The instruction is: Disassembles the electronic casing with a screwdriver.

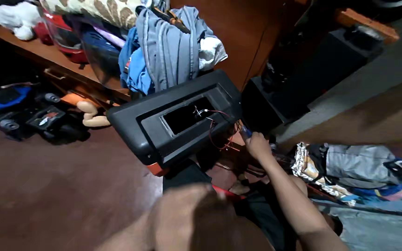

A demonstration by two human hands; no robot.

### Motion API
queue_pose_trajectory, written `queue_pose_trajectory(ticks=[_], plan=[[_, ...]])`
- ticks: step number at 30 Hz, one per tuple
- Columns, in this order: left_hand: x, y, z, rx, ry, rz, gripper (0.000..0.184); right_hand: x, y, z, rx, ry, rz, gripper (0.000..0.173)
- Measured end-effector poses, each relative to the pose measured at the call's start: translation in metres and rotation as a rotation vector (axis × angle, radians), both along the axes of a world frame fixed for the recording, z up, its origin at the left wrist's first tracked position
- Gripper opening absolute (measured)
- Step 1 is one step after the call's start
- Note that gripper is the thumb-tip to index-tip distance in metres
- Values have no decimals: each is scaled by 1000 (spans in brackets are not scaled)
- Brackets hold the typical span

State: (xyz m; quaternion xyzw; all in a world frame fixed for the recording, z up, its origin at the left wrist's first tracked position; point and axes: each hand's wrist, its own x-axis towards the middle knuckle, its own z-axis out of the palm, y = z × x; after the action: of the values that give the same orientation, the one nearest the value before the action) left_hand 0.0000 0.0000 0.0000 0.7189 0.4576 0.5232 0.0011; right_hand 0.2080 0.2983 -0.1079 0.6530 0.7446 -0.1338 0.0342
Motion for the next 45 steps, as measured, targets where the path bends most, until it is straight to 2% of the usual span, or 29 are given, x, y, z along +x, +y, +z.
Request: queue_pose_trajectory(ticks=[2, 3, 5, 7, 10, 13, 19, 23, 26, 30, 34, 39, 42, 45], plan=[[-43, 52, -9, -30, 401, 235, 43, 11, -4, 9, 71, 118, -13, 43], [-56, 71, -10, -164, 513, 329, 57, 16, -7, 13, 130, 181, -14, 40], [-74, 100, -14, -483, 619, 425, 87, 26, -13, 22, 269, 279, -9, 35], [-80, 118, -19, -605, 717, 490, 98, 35, -19, 31, 368, 344, -9, 34], [-80, 131, -16, -696, 849, 474, 83, 51, -28, 38, 558, 398, 4, 34], [-84, 141, -8, -772, 855, 423, 70, 64, -33, 39, 720, 449, -11, 33], [-101, 150, 24, -968, 728, 460, 76, 85, -38, 36, 890, 552, -82, 28], [-117, 146, 41, -1055, 545, 402, 72, 96, -44, 44, 946, 796, -150, 24], [-121, 143, 42, -1072, 528, 366, 69, 101, -41, 53, 993, 1038, -126, 18], [-128, 147, 40, -1067, 497, 326, 64, 105, -42, 70, 1087, 1241, -98, 12], [-136, 153, 40, -1041, 489, 333, 64, 91, -52, 96, 1209, 1410, 68, 16], [-133, 160, 39, -1039, 479, 297, 71, 41, -69, 126, 1215, 1488, 468, 12], [-139, 164, 38, -1017, 487, 266, 71, 12, -65, 135, 1227, 1390, 601, 14], [-146, 165, 39, -1008, 498, 225, 67, -8, -57, 139, 1260, 1284, 616, 18]])
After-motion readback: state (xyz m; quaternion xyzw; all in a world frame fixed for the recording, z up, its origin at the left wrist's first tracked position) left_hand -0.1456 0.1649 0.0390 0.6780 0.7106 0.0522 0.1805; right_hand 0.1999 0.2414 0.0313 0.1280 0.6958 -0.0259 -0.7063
